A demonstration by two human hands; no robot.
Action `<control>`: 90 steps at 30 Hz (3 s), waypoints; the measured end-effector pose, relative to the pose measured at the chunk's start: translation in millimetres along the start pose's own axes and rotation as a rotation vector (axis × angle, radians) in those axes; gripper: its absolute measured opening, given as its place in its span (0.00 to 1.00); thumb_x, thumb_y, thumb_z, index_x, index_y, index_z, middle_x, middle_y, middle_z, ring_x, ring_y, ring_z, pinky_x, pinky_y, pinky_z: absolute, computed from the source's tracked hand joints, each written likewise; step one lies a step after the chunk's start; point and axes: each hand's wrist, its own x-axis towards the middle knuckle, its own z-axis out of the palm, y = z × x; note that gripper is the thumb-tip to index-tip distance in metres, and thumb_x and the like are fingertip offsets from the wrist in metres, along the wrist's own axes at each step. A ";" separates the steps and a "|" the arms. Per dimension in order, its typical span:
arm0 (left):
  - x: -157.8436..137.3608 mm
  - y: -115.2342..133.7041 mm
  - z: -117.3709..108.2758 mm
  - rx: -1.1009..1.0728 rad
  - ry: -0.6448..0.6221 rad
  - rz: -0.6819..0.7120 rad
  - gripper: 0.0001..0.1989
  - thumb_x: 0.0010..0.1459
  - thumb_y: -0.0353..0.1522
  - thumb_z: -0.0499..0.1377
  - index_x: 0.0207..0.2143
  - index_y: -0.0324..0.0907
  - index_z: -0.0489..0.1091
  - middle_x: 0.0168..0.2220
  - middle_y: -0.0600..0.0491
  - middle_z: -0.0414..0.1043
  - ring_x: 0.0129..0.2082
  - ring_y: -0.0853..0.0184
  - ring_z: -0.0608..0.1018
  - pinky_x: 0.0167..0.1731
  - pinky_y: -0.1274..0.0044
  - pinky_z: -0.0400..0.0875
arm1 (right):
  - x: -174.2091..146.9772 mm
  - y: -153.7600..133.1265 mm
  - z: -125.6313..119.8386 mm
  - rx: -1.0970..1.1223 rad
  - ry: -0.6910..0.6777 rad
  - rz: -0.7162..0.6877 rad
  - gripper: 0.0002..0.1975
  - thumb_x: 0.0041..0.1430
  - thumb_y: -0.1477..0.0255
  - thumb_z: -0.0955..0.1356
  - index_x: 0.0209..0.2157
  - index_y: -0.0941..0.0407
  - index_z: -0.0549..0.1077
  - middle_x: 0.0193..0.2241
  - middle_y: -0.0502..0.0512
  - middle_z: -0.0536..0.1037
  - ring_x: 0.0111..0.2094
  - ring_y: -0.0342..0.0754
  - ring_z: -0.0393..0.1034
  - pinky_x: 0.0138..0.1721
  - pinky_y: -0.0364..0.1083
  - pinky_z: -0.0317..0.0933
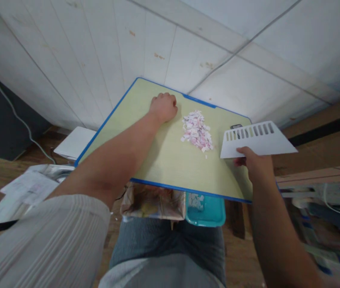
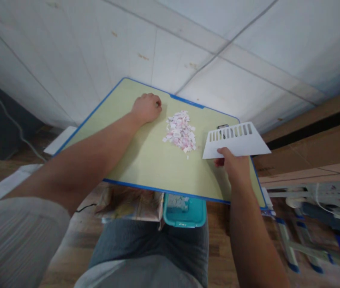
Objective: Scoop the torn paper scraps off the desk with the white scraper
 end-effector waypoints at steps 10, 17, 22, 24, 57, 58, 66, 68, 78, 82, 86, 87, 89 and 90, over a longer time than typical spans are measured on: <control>3.0 -6.9 -3.3 -0.062 0.078 -0.049 0.14 0.73 0.27 0.60 0.50 0.43 0.86 0.58 0.38 0.85 0.62 0.43 0.82 0.66 0.58 0.75 | 4.1 -10.6 43.5 -0.162 -0.302 0.058 0.08 0.45 0.62 0.73 0.23 0.50 0.74 0.16 0.55 0.77 0.17 0.51 0.69 0.19 0.49 0.69; 1.0 -8.7 -5.8 -0.142 0.130 -0.125 0.13 0.74 0.26 0.59 0.48 0.42 0.85 0.57 0.39 0.86 0.61 0.47 0.84 0.65 0.63 0.77 | 6.1 -35.2 34.1 -0.279 -0.369 -0.037 0.11 0.52 0.60 0.72 0.23 0.52 0.75 0.18 0.56 0.79 0.18 0.50 0.72 0.23 0.47 0.67; -2.9 -9.0 -11.1 -0.213 0.116 -0.156 0.12 0.73 0.24 0.60 0.46 0.44 0.84 0.57 0.40 0.86 0.62 0.48 0.84 0.66 0.64 0.77 | 50.2 -53.0 47.7 -0.463 -0.251 -0.049 0.10 0.52 0.67 0.71 0.19 0.50 0.73 0.16 0.55 0.76 0.21 0.53 0.75 0.27 0.48 0.68; -4.1 -9.3 -13.4 -0.228 0.102 -0.169 0.12 0.73 0.24 0.60 0.45 0.45 0.84 0.56 0.42 0.86 0.61 0.49 0.85 0.66 0.65 0.77 | 54.1 -53.5 60.5 -0.512 -0.256 -0.045 0.10 0.53 0.69 0.71 0.19 0.50 0.74 0.15 0.55 0.75 0.23 0.54 0.77 0.30 0.48 0.70; 0.7 -16.2 -16.2 -0.317 0.167 -0.282 0.12 0.72 0.25 0.58 0.45 0.44 0.81 0.52 0.46 0.89 0.56 0.56 0.87 0.61 0.71 0.77 | -23.3 -92.1 147.2 -0.414 -0.557 -0.094 0.08 0.67 0.73 0.72 0.39 0.57 0.87 0.31 0.59 0.90 0.33 0.54 0.87 0.39 0.44 0.77; 2.3 -15.4 -15.6 -0.319 0.171 -0.272 0.12 0.73 0.25 0.58 0.46 0.44 0.81 0.52 0.47 0.89 0.56 0.56 0.87 0.61 0.71 0.77 | -29.0 -90.3 153.4 -0.424 -0.572 -0.083 0.08 0.66 0.73 0.73 0.40 0.57 0.88 0.32 0.60 0.91 0.31 0.54 0.86 0.37 0.44 0.77; 7.0 -5.0 -12.4 -0.291 0.149 -0.244 0.11 0.72 0.28 0.59 0.43 0.46 0.83 0.52 0.43 0.89 0.55 0.49 0.86 0.57 0.66 0.78 | -9.6 -77.3 122.5 -0.524 -0.486 -0.087 0.09 0.66 0.75 0.70 0.37 0.59 0.86 0.31 0.60 0.91 0.28 0.52 0.85 0.29 0.42 0.72; 8.9 -5.2 -11.5 -0.284 0.155 -0.239 0.10 0.71 0.27 0.61 0.41 0.47 0.83 0.51 0.42 0.89 0.55 0.47 0.86 0.57 0.64 0.78 | -2.8 -76.9 111.1 -0.519 -0.467 -0.096 0.09 0.67 0.75 0.71 0.36 0.59 0.86 0.28 0.59 0.89 0.26 0.51 0.84 0.29 0.42 0.72; 10.8 -8.5 -12.6 -0.309 0.188 -0.284 0.08 0.73 0.28 0.62 0.42 0.48 0.81 0.50 0.45 0.89 0.54 0.50 0.88 0.55 0.67 0.78 | 32.4 -109.3 167.9 -0.475 -0.539 -0.085 0.16 0.80 0.60 0.77 0.58 0.57 0.82 0.51 0.59 0.88 0.45 0.52 0.86 0.48 0.54 0.83; 8.8 -7.8 -13.2 -0.343 0.204 -0.307 0.07 0.73 0.28 0.62 0.44 0.47 0.81 0.51 0.45 0.89 0.54 0.51 0.87 0.54 0.67 0.78 | 49.3 -107.4 192.7 -0.517 -0.580 -0.053 0.23 0.79 0.60 0.78 0.66 0.56 0.80 0.63 0.64 0.83 0.57 0.59 0.84 0.57 0.61 0.83; 9.0 -9.1 -12.7 -0.337 0.186 -0.294 0.07 0.73 0.28 0.63 0.44 0.47 0.81 0.51 0.46 0.89 0.55 0.51 0.87 0.54 0.67 0.77 | 62.5 -92.2 172.3 -0.511 -0.527 -0.037 0.23 0.79 0.60 0.78 0.66 0.56 0.80 0.63 0.63 0.83 0.56 0.59 0.84 0.57 0.61 0.83; 9.4 -9.8 -12.4 -0.337 0.192 -0.293 0.07 0.73 0.28 0.63 0.44 0.46 0.81 0.51 0.46 0.88 0.55 0.51 0.87 0.54 0.68 0.77 | 63.8 -89.4 164.2 -0.498 -0.507 -0.039 0.21 0.79 0.59 0.78 0.65 0.56 0.80 0.60 0.62 0.84 0.54 0.57 0.85 0.55 0.60 0.83; 10.7 -11.7 -11.8 -0.354 0.220 -0.298 0.07 0.72 0.27 0.63 0.45 0.45 0.81 0.50 0.46 0.88 0.55 0.52 0.87 0.55 0.69 0.76 | 62.3 -86.0 148.8 -0.459 -0.468 -0.058 0.16 0.80 0.61 0.77 0.58 0.58 0.82 0.51 0.59 0.87 0.44 0.52 0.86 0.47 0.54 0.83; 11.5 -12.7 -11.4 -0.371 0.238 -0.304 0.07 0.72 0.26 0.63 0.46 0.44 0.81 0.49 0.46 0.88 0.54 0.52 0.87 0.55 0.69 0.76 | 59.2 -85.1 142.4 -0.434 -0.454 -0.073 0.12 0.80 0.64 0.76 0.52 0.59 0.83 0.44 0.57 0.88 0.38 0.50 0.85 0.42 0.50 0.82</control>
